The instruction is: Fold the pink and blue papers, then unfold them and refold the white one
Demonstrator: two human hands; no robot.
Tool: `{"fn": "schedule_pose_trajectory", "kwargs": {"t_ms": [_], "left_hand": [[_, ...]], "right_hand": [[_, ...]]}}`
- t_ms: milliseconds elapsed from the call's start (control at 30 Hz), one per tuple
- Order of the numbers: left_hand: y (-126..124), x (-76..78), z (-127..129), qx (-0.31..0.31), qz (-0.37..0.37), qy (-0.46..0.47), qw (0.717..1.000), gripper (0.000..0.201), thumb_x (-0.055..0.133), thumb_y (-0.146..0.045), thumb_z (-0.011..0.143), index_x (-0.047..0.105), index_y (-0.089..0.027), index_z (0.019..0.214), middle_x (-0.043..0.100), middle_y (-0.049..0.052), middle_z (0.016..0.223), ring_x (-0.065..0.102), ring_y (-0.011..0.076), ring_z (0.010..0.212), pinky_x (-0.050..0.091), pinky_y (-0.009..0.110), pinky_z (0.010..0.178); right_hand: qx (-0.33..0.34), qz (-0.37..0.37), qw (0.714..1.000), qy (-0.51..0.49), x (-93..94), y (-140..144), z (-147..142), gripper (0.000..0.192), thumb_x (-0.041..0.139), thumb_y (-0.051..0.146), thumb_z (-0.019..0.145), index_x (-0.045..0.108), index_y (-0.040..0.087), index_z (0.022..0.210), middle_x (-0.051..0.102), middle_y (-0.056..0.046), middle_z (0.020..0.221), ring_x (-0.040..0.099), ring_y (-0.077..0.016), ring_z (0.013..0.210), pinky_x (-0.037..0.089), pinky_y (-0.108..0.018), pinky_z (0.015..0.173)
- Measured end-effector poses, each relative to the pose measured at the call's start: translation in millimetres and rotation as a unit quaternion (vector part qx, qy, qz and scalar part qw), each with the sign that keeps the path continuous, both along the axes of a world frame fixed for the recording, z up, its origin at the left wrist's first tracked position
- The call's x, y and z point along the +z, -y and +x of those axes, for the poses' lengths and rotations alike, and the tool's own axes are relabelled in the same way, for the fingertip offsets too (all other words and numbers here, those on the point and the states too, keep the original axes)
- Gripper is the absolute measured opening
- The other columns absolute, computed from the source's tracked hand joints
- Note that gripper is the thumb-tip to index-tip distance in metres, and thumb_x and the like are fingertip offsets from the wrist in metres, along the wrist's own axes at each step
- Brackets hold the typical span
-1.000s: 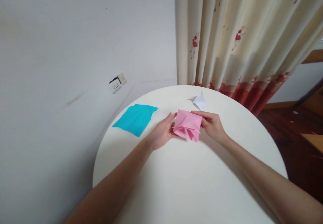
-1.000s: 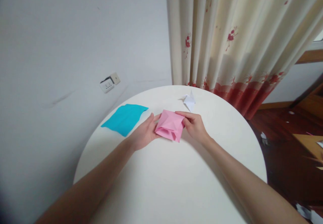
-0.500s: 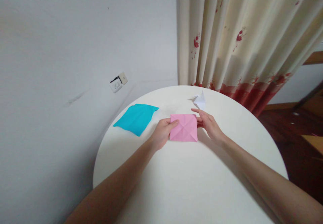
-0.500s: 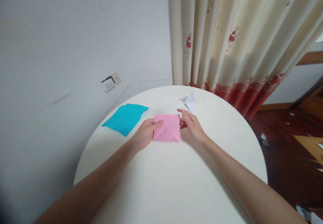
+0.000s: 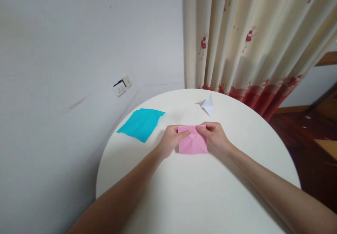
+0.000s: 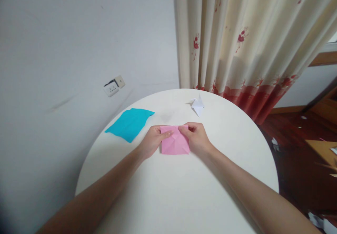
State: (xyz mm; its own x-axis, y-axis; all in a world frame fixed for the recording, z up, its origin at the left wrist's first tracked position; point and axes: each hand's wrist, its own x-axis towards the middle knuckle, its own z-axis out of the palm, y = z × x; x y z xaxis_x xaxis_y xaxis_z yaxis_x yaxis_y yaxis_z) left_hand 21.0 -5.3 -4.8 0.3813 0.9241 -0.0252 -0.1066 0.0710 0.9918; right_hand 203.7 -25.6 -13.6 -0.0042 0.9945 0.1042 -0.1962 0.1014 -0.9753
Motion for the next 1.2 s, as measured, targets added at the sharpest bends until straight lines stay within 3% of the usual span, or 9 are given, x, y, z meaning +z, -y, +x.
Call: {"fn": "schedule_pose_trajectory", "kwargs": {"t_ms": [133,300,400,533,633,733,900,1100,1200], "left_hand": [[2.1,0.7,1.6,0.014,0.009,-0.016,1.0,0.038,0.081,-0.04,0.071,0.076,-0.01,0.094,0.075,0.011,0.087,0.066,0.0193,0.072,0.047,0.027,0.065],[3.4,1.7,3.1,0.028,-0.001,-0.02,0.999,0.035,0.083,-0.039,0.069,0.076,-0.009,0.086,0.075,0.01,0.083,0.065,0.0192,0.07,0.046,0.028,0.064],[2.0,-1.9,3.7,0.063,-0.007,0.006,0.998,0.036,0.084,-0.038,0.068,0.076,-0.01,0.089,0.076,0.012,0.088,0.067,0.0204,0.074,0.048,0.029,0.068],[-1.4,-7.0,4.6,0.094,0.005,0.057,0.994,0.04,0.083,-0.037,0.07,0.075,-0.01,0.097,0.076,0.012,0.093,0.068,0.0209,0.078,0.05,0.031,0.073],[-1.6,-6.4,6.2,0.118,0.005,0.067,0.991,0.041,0.083,-0.038,0.069,0.074,-0.01,0.097,0.075,0.013,0.095,0.068,0.0217,0.079,0.051,0.031,0.072],[0.8,-4.5,8.4,0.091,-0.027,0.077,0.992,0.045,0.082,-0.04,0.07,0.073,-0.011,0.104,0.075,0.014,0.1,0.069,0.0236,0.084,0.051,0.033,0.076],[4.0,-7.9,10.6,0.024,-0.071,0.047,0.996,0.053,0.087,-0.041,0.064,0.073,-0.009,0.104,0.074,0.016,0.103,0.068,0.0275,0.092,0.051,0.038,0.083],[1.4,-10.0,9.3,0.044,-0.056,0.046,0.996,0.051,0.087,-0.042,0.064,0.074,-0.009,0.1,0.074,0.017,0.102,0.068,0.0297,0.096,0.051,0.041,0.088],[1.5,-7.9,8.7,0.025,-0.07,0.039,0.996,0.05,0.083,-0.044,0.069,0.073,-0.01,0.105,0.074,0.016,0.106,0.068,0.0295,0.097,0.052,0.042,0.088]], "right_hand": [[-0.011,0.001,1.0,0.009,-0.2,2.6,-3.2,0.03,0.076,0.044,0.073,0.069,0.014,0.069,0.062,-0.001,0.062,0.049,-0.0123,0.053,0.036,-0.025,0.049],[-0.061,0.016,0.997,0.036,6.6,0.1,-0.2,0.043,0.068,0.05,0.078,0.058,0.016,0.054,0.053,0.001,0.053,0.043,-0.0111,0.05,0.033,-0.025,0.048],[-0.082,0.027,0.995,0.042,8.9,-4.6,6.6,0.048,0.061,0.059,0.081,0.062,0.016,0.059,0.06,-0.003,0.061,0.052,-0.0142,0.058,0.041,-0.026,0.055],[0.005,-0.002,0.999,0.049,6.7,-4.0,8.8,0.046,0.068,0.06,0.076,0.07,0.015,0.083,0.067,-0.006,0.075,0.057,-0.0156,0.066,0.042,-0.026,0.058],[0.071,-0.045,0.993,0.079,2.0,-0.4,4.3,0.044,0.08,0.051,0.067,0.071,0.012,0.085,0.066,-0.004,0.07,0.053,-0.013,0.058,0.037,-0.025,0.054],[0.045,-0.064,0.994,0.077,-1.4,-0.2,1.2,0.044,0.081,0.051,0.064,0.07,0.011,0.077,0.063,-0.003,0.064,0.049,-0.0115,0.054,0.033,-0.025,0.052],[-0.012,-0.053,0.997,0.053,-0.9,-4.3,3.0,0.045,0.081,0.051,0.062,0.072,0.013,0.082,0.065,-0.003,0.068,0.051,-0.013,0.058,0.035,-0.026,0.054],[0.051,-0.073,0.992,0.095,0.0,-4.9,5.6,0.038,0.08,0.046,0.063,0.071,0.013,0.08,0.061,0.0,0.066,0.046,-0.0106,0.057,0.036,-0.026,0.055],[0.029,-0.07,0.992,0.104,-1.0,-6.0,7.5,0.035,0.08,0.044,0.063,0.07,0.013,0.076,0.058,0.001,0.062,0.044,-0.0101,0.055,0.035,-0.026,0.054]]}}
